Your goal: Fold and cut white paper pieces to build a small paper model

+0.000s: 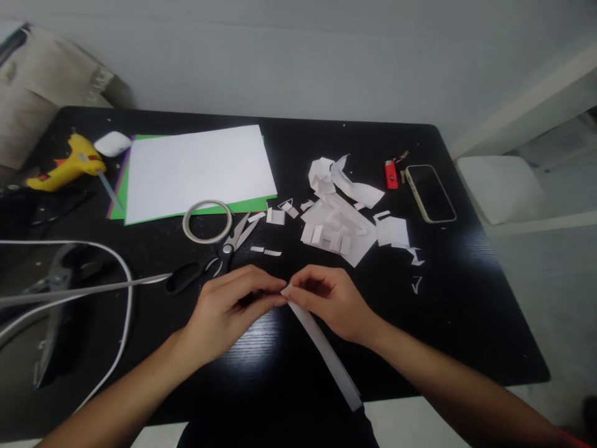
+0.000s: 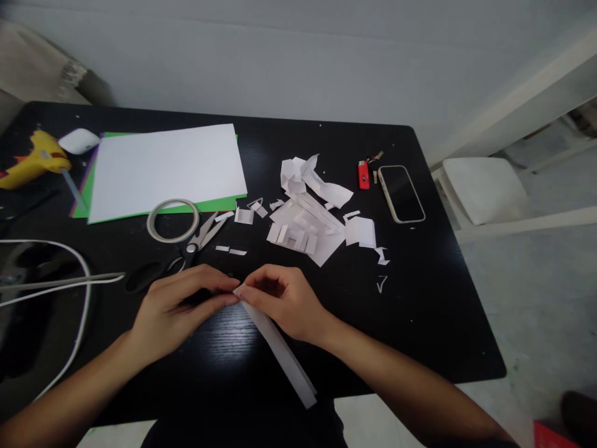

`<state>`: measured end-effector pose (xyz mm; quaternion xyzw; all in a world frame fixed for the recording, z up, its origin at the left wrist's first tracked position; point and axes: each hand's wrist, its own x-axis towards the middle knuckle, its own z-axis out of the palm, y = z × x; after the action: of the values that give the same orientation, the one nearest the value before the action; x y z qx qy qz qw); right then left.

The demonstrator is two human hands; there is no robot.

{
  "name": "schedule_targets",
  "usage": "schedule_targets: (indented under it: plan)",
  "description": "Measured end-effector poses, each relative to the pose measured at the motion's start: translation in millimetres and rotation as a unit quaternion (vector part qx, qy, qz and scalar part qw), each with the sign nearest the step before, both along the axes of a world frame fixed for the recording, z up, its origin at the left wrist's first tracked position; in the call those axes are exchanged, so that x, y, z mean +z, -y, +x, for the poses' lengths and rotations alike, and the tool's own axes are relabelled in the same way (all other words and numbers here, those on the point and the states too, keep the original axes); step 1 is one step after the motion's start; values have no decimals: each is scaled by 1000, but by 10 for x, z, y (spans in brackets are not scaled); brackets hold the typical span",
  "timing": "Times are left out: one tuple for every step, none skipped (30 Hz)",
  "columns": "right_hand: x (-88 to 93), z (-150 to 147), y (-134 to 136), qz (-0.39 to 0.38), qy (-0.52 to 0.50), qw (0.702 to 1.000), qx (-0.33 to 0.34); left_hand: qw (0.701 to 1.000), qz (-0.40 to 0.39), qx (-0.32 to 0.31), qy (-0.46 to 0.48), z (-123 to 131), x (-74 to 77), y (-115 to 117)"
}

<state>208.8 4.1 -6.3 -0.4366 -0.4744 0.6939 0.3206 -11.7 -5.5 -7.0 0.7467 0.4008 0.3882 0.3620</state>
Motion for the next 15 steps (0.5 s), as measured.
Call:
schedule_targets:
  plan:
    - [2, 1, 2, 5, 5, 1000, -2, 1000, -4, -2, -9, -3, 5, -9]
    - [2, 1, 3, 9, 10, 1000, -4, 1000, -10, -6, -16, -7, 10, -16]
    - [2, -1, 5, 11, 15, 1000, -6, 1000, -16, -12, -21, -10, 15, -20]
    - [1, -3, 8, 12, 20, 1000, -7, 999, -23, -18, -23, -11, 20, -19]
    - [-1, -6, 11, 13, 22, 1000, -8, 999, -29, -23, -23, -11, 24, -15]
    - [-2, -10, 14, 14, 22, 1000, -8, 999, -35, -26, -24, -8, 27, -9]
    - [-2, -13, 17, 14, 20, 1000, -8, 999, -39, -28, -25, -2, 28, -1]
    - [-1, -17, 21, 13, 16, 1000, -7, 998, -43, -28, -27, 6, 28, 7]
    - [1, -20, 24, 12, 14, 1000, -5, 998, -47, -28, -29, 16, 28, 14]
    - [4, -23, 28, 9, 12, 1000, -4, 998, -50, -28, -30, 27, 27, 19]
    - [8, -25, 31, 7, 11, 1000, -4, 998, -52, -28, -31, 37, 26, 22]
    - [12, -28, 35, 4, 11, 1000, -5, 998, -54, -28, -31, 46, 25, 24]
    - [14, -31, 39, -1, 9, 1000, -5, 998, -53, -27, -30, 52, 24, 24]
    - [15, -35, 45, -14, 2, 1000, -2, 998, -52, -24, -29, 55, 22, 23]
    - [13, -39, 51, -33, -13, 999, 2, 998, -51, -20, -28, 54, 19, 21]
